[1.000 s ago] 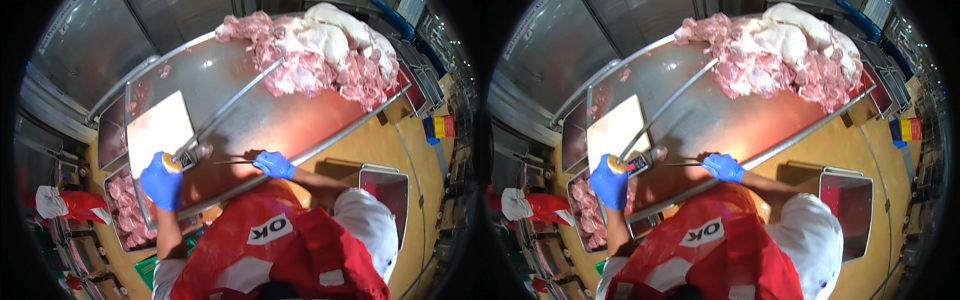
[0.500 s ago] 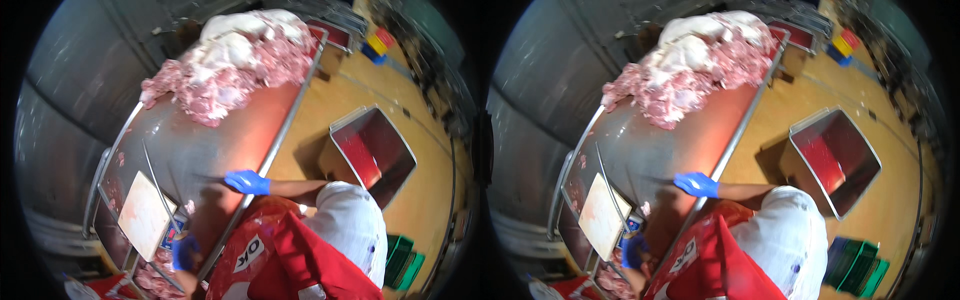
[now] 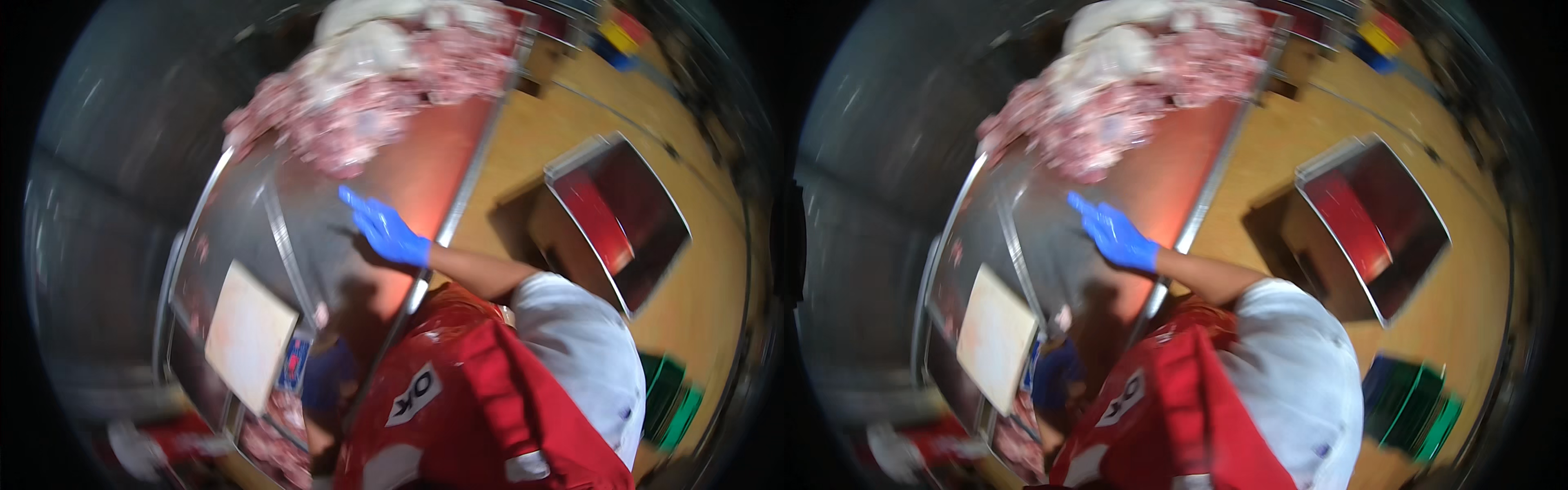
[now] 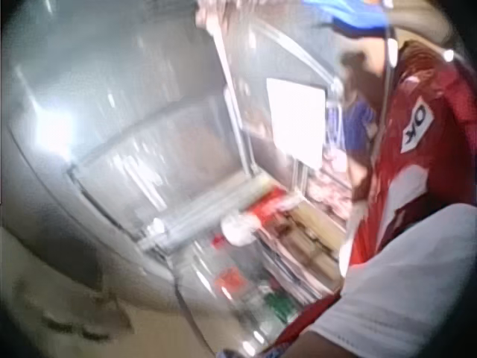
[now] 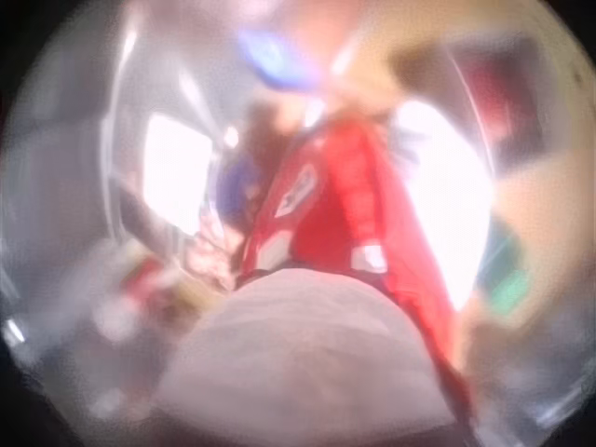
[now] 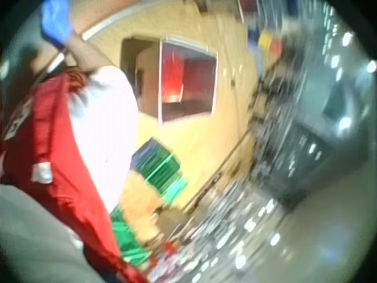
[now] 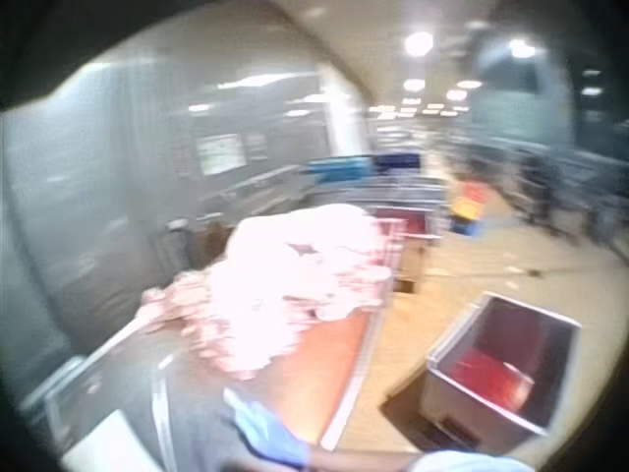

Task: The person cuts large pieces of raw meat into smaller portions using a knife on a cutting board. They weigh the portions on a digital scale and place them into metal trays and green crates.

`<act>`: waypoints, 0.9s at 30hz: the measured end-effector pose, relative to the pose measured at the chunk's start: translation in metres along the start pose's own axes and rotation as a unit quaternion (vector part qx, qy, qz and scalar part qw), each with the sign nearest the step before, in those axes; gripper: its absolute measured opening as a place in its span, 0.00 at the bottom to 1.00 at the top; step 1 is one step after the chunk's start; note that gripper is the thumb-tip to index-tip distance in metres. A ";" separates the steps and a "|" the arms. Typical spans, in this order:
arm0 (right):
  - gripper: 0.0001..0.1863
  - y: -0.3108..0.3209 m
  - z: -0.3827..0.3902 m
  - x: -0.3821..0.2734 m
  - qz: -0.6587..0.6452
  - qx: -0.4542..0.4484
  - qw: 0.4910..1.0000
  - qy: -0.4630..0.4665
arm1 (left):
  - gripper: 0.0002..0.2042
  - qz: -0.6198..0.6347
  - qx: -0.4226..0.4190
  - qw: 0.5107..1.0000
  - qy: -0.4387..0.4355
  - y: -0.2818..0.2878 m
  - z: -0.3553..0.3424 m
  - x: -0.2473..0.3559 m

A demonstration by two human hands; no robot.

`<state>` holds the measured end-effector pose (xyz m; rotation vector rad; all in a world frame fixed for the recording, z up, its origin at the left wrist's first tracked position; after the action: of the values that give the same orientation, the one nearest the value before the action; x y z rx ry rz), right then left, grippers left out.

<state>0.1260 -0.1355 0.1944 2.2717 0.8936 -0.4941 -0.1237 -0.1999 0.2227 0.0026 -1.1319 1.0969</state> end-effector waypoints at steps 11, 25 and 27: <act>0.23 -0.024 -0.029 0.004 -0.141 -0.015 0.985 -0.097 | 0.11 -0.141 -0.010 0.974 -0.178 0.024 -0.026 -0.009; 0.12 -0.141 -0.017 -0.079 -0.311 -0.175 0.927 -0.116 | 0.03 -0.449 0.632 0.538 -0.330 0.093 0.162 -0.005; 0.12 -0.173 0.027 -0.094 -0.156 -0.229 0.933 0.231 | 0.02 -0.458 0.628 0.516 -0.361 0.097 0.173 -0.008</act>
<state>-0.0648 -0.1005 0.1527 1.8399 1.4464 0.1344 -0.3152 -0.2435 0.2518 2.1562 -0.5226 0.6337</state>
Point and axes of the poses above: each hand's wrist, its own z-axis away from the middle knuckle, its own y-axis out of the back of the hand, x = y × z, the point moved 7 cm from there along -z, towards the middle knuckle, and after that the axes turned 6 degrees about z, right-handed, at the moved point
